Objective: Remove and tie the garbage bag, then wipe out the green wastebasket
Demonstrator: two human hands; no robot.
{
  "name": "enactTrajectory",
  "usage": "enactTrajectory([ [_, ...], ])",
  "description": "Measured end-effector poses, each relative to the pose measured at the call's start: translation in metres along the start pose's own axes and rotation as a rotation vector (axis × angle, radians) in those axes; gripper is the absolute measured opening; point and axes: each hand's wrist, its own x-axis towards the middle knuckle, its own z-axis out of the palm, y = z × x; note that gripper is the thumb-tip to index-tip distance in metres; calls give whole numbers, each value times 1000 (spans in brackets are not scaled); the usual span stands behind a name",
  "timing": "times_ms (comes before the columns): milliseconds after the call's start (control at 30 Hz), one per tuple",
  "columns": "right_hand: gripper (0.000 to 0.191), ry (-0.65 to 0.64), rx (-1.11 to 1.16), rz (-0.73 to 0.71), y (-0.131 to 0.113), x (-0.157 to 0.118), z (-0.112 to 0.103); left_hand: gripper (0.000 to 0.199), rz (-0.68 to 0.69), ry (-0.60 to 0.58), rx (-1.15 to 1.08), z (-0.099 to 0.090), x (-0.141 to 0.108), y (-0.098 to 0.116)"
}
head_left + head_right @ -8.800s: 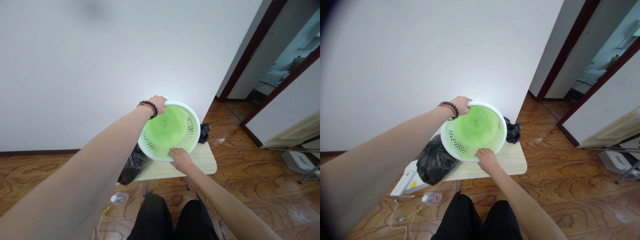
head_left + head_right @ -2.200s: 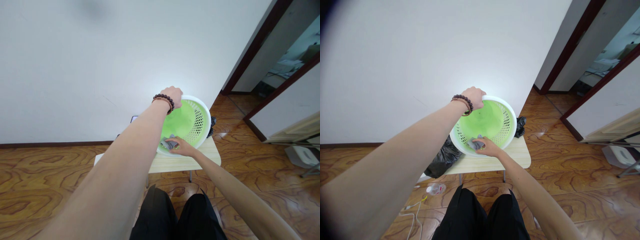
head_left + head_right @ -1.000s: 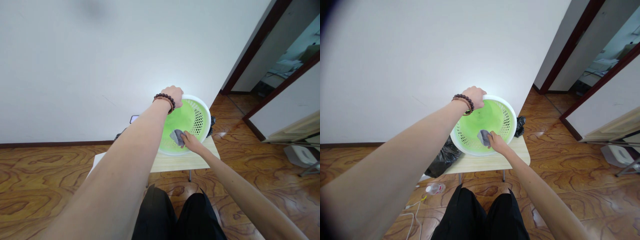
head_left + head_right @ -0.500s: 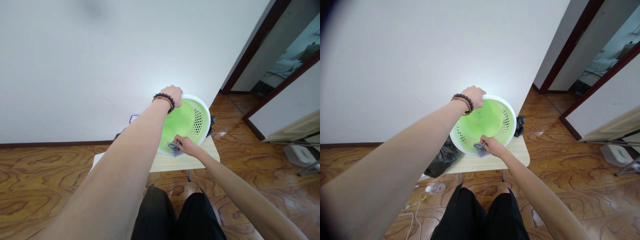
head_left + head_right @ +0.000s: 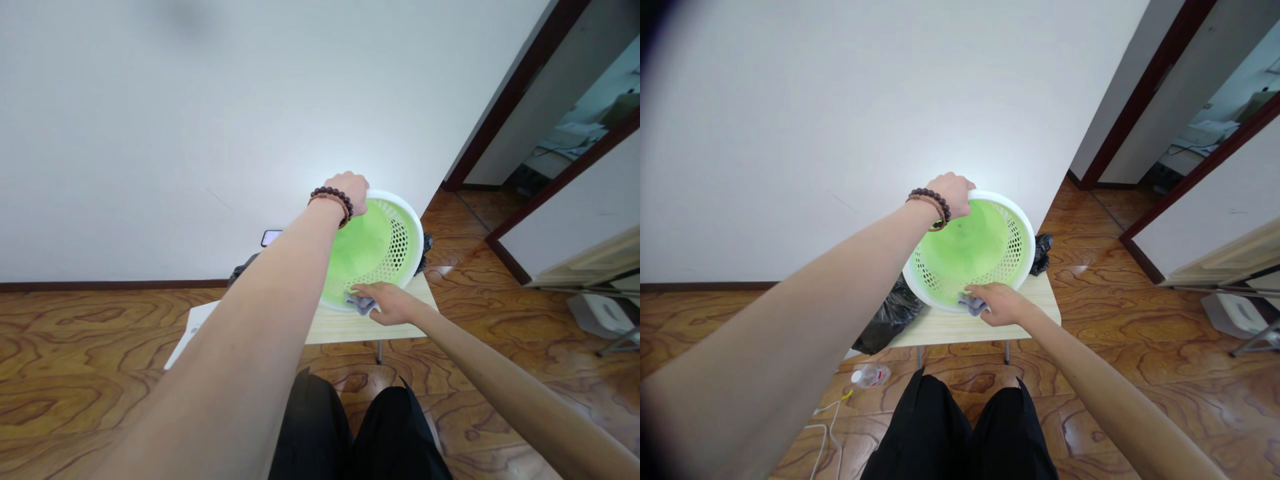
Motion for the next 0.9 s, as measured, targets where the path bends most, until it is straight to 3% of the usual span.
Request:
enactTrajectory([
  [67, 59, -5, -7, -28, -2, -2, 0, 42, 12, 2, 0, 1, 0, 1],
  [233, 30, -85, -12, 62, -6, 4, -4, 44, 44, 20, 18, 3, 1, 3],
  [400, 21, -150, -74, 52, -7, 10, -11, 43, 30, 5, 17, 4, 1, 2],
  [767, 18, -124, 59, 157, 6, 5, -11, 39, 19, -1, -7, 4, 2, 1],
  [900, 34, -34, -51, 256, 8, 13, -1, 40, 28, 9, 2, 4, 3, 1],
])
